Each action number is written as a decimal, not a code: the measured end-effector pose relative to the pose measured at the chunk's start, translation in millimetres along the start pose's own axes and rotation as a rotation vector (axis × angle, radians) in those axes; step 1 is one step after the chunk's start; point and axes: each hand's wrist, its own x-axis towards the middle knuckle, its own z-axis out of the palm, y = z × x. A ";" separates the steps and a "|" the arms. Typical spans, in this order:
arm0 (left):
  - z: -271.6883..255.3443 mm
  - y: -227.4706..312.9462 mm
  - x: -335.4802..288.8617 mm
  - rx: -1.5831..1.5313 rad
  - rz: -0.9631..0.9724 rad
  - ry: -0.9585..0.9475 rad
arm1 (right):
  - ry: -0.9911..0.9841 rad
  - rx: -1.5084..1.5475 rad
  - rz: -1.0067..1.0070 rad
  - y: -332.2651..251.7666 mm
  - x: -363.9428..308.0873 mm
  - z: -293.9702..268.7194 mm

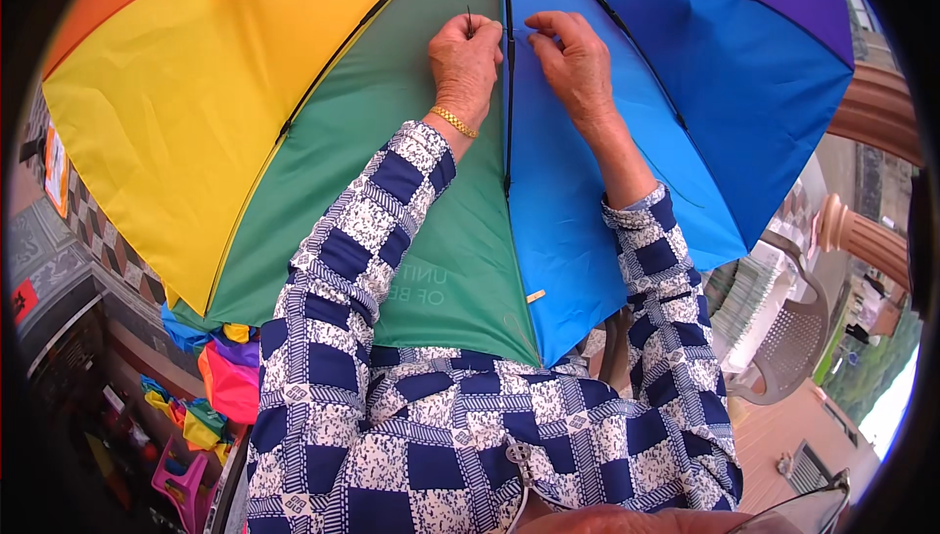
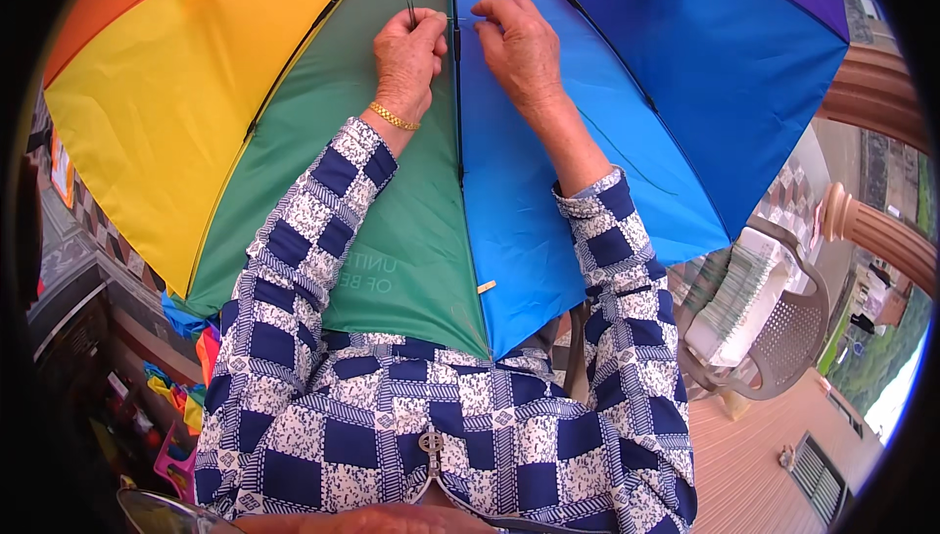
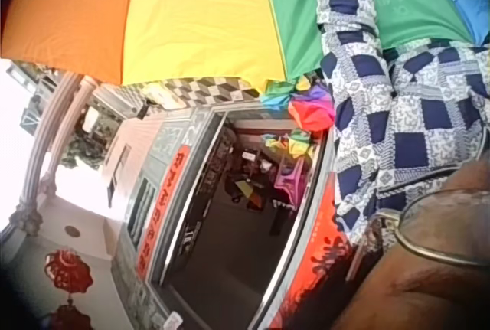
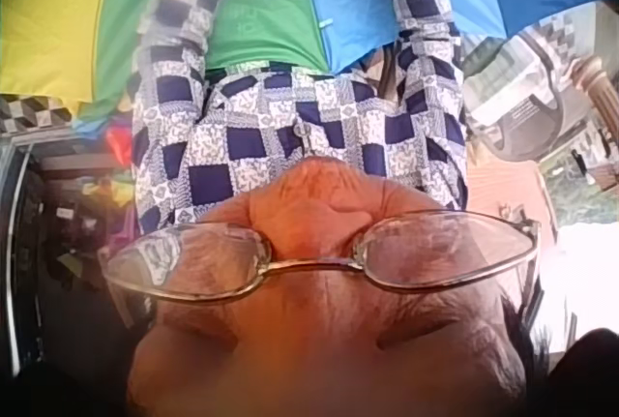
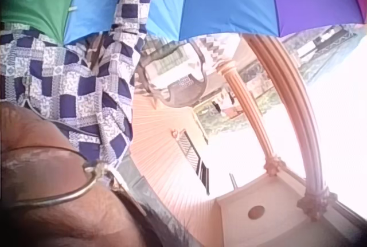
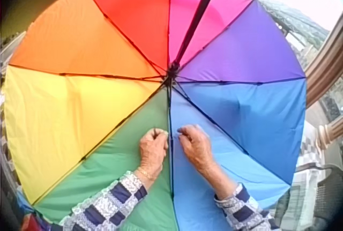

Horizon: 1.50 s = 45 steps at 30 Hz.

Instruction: Repairing the fabric of a multi-colored umbrella by sewing it back to the frame ribs.

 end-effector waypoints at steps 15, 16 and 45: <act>-23.4 9.9 -2.6 0.031 0.019 0.045 | 0.197 1.876 0.415 56.4 16.8 -133.0; -12.4 4.8 -2.1 0.020 -0.001 0.003 | 0.308 1.803 0.291 61.3 10.3 -166.7; -18.0 3.4 -1.4 0.035 -0.027 0.009 | -0.178 -0.256 -0.039 -2.3 7.2 0.5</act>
